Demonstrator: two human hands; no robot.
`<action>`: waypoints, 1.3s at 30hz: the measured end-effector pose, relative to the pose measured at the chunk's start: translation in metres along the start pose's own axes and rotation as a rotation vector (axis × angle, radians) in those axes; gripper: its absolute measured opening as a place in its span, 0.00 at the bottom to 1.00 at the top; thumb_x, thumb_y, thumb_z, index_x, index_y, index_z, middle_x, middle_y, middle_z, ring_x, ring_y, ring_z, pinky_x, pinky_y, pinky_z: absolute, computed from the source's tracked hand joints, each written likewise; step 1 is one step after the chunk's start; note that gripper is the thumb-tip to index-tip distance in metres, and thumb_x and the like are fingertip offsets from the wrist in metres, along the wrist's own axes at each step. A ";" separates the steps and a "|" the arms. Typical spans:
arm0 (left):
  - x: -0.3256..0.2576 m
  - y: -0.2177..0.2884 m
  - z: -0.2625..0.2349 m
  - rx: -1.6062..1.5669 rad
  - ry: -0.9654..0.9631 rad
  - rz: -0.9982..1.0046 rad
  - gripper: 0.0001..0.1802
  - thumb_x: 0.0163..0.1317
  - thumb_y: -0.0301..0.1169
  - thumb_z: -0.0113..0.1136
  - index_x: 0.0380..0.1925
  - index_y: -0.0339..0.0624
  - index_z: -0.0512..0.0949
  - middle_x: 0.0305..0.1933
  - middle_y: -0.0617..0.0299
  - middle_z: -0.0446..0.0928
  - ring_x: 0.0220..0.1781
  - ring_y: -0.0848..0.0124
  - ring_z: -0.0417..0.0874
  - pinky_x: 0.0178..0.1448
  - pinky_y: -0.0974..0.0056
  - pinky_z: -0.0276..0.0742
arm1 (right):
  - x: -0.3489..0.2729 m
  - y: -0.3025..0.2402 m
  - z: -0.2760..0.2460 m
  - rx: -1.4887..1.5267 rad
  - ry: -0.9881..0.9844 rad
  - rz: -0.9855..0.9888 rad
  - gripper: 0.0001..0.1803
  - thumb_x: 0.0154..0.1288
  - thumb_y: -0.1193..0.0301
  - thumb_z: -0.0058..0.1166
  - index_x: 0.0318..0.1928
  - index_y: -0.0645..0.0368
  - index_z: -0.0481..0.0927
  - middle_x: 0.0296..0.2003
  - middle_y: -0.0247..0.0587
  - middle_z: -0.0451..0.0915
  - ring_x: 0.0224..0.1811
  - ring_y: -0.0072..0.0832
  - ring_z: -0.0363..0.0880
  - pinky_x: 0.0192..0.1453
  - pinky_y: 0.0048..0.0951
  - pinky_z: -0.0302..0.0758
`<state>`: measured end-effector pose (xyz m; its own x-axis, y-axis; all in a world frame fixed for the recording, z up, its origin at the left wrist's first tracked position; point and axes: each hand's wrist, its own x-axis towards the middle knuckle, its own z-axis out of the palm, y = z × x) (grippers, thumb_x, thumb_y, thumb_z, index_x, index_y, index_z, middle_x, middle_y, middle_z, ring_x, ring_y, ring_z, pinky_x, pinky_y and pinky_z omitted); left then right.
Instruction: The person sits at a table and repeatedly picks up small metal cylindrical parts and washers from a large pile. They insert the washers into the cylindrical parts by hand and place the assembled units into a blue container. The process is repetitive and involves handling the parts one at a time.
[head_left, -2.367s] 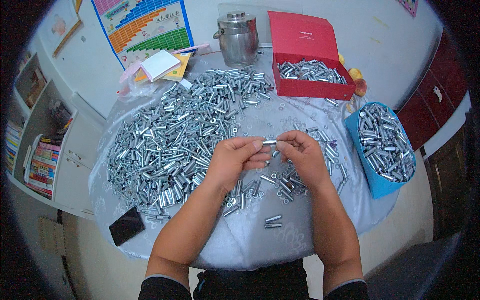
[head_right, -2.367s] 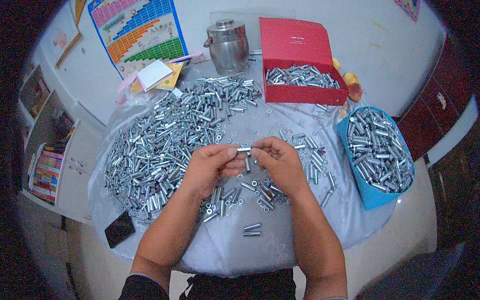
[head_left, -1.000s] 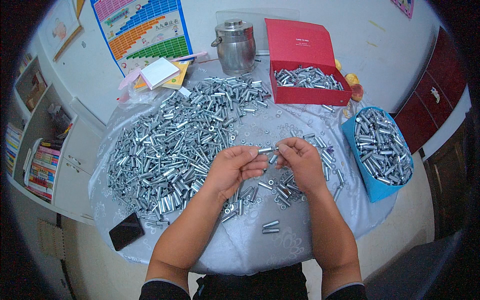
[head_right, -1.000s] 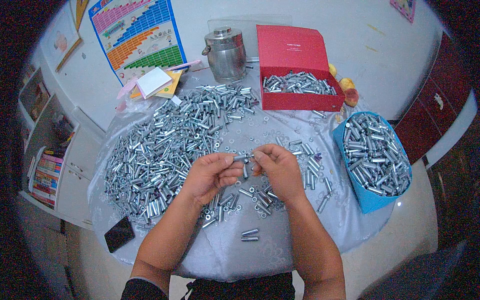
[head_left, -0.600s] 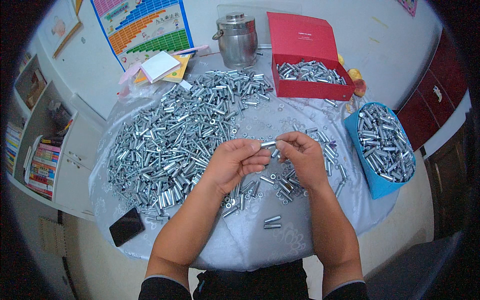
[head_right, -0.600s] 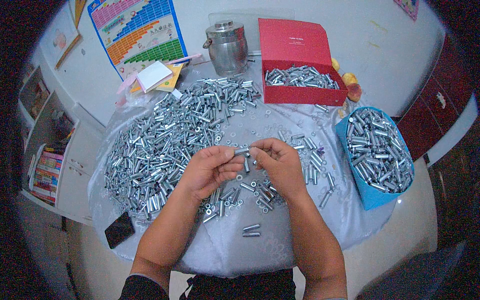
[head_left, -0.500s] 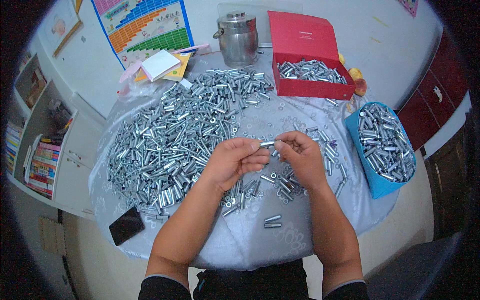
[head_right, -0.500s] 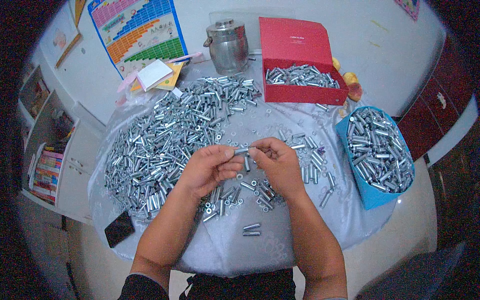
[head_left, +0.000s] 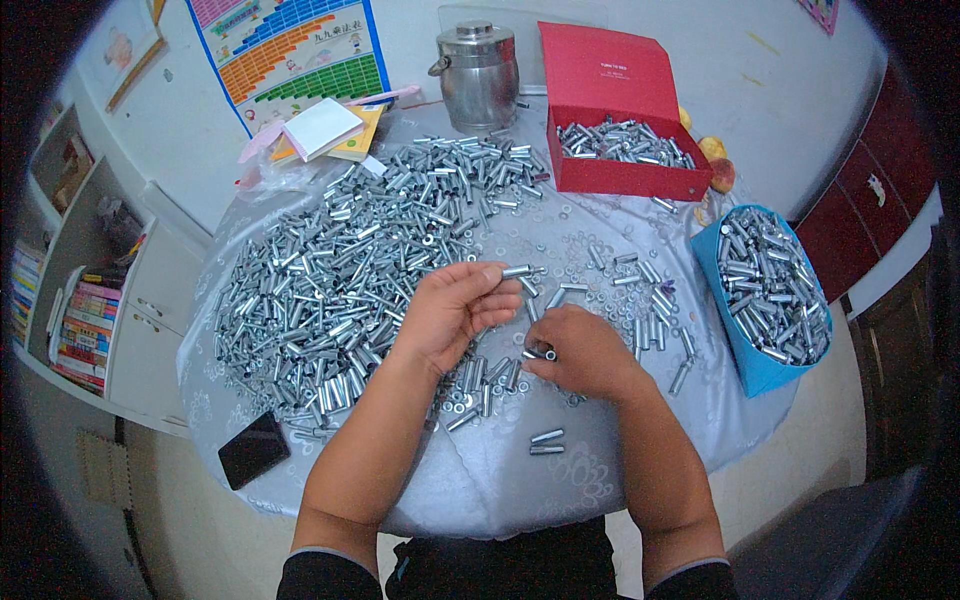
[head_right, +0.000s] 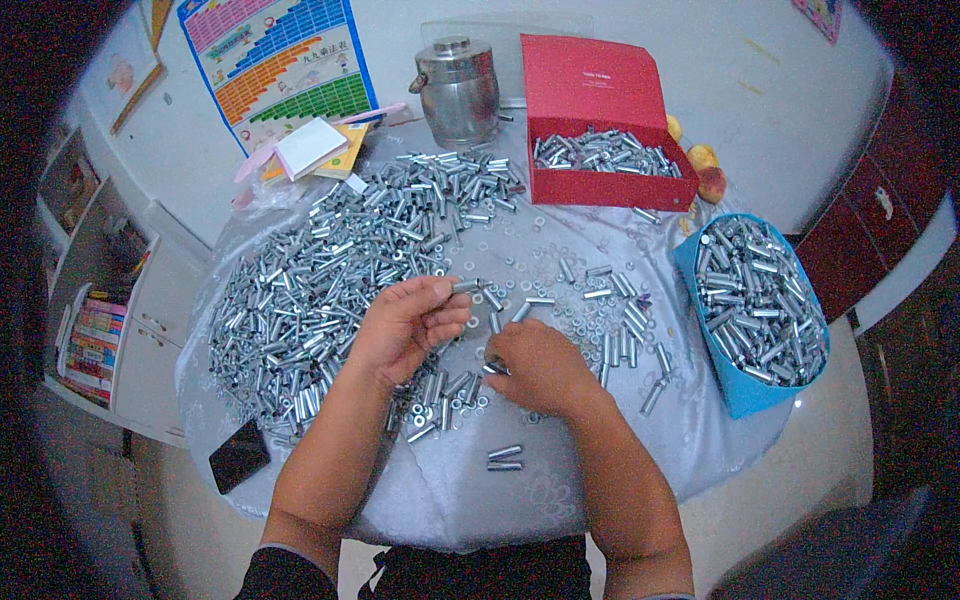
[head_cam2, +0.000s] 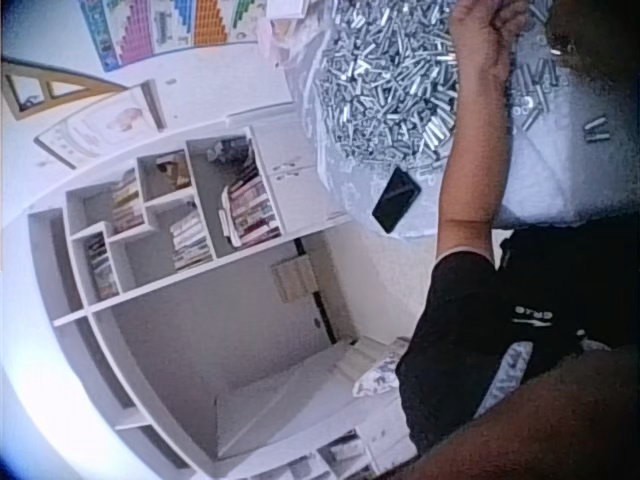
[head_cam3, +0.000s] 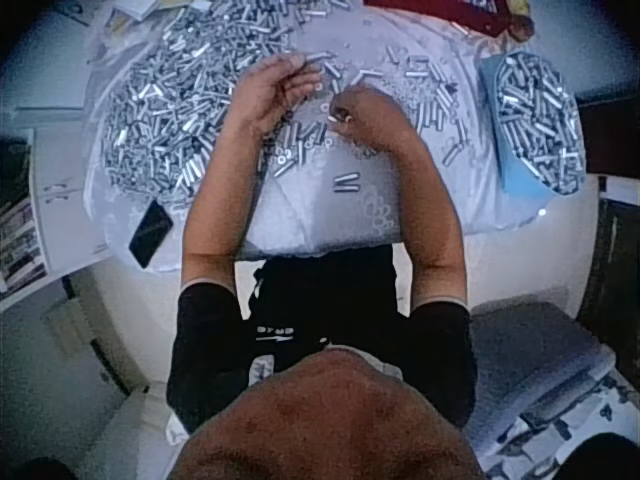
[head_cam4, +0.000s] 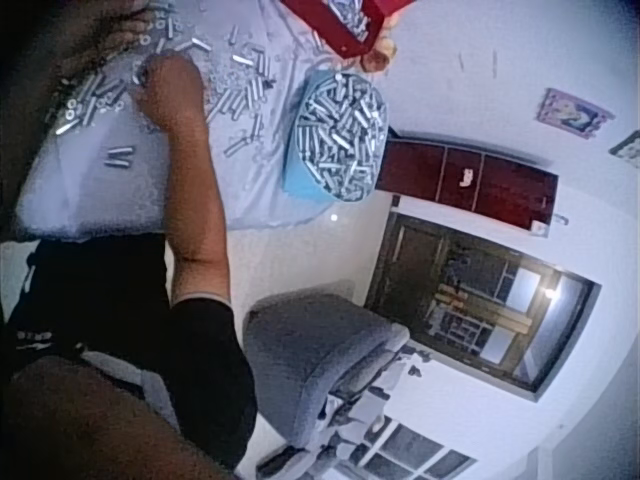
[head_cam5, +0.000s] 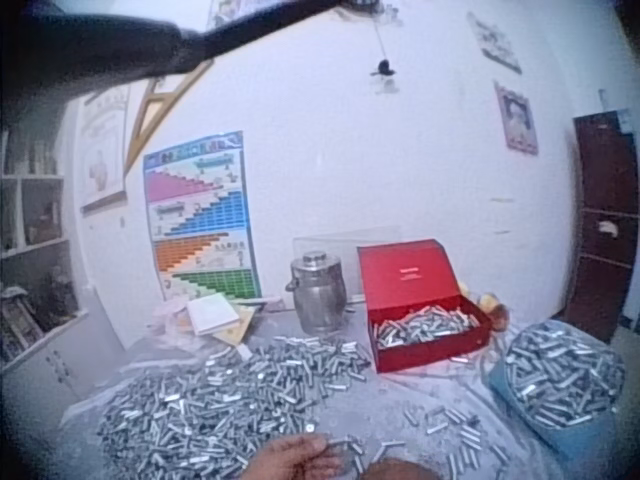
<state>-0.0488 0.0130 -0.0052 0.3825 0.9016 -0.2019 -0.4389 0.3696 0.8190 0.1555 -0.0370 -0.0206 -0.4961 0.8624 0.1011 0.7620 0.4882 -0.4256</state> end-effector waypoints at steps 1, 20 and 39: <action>0.000 0.001 0.001 0.011 0.011 -0.002 0.12 0.67 0.29 0.56 0.46 0.32 0.77 0.40 0.49 0.83 0.38 0.65 0.87 0.41 0.65 0.87 | 0.000 -0.002 0.000 -0.020 -0.008 0.007 0.14 0.53 0.63 0.64 0.37 0.58 0.83 0.36 0.44 0.81 0.44 0.43 0.78 0.50 0.42 0.74; 0.001 0.004 -0.006 -0.043 0.007 0.038 0.13 0.68 0.28 0.55 0.47 0.31 0.76 0.42 0.48 0.83 0.38 0.65 0.87 0.41 0.66 0.87 | 0.017 -0.005 0.019 0.056 0.189 0.063 0.12 0.59 0.63 0.58 0.36 0.58 0.81 0.34 0.48 0.79 0.40 0.47 0.79 0.45 0.46 0.75; -0.001 0.003 -0.003 -0.022 0.019 0.033 0.12 0.67 0.29 0.56 0.46 0.31 0.77 0.40 0.50 0.83 0.37 0.65 0.87 0.39 0.67 0.86 | 0.026 0.004 0.017 0.633 0.512 0.261 0.14 0.55 0.78 0.58 0.45 0.66 0.80 0.36 0.46 0.82 0.34 0.31 0.82 0.44 0.28 0.78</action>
<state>-0.0534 0.0136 -0.0042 0.3521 0.9175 -0.1848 -0.4688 0.3438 0.8136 0.1385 -0.0146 -0.0345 0.0277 0.9654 0.2591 0.3742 0.2303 -0.8983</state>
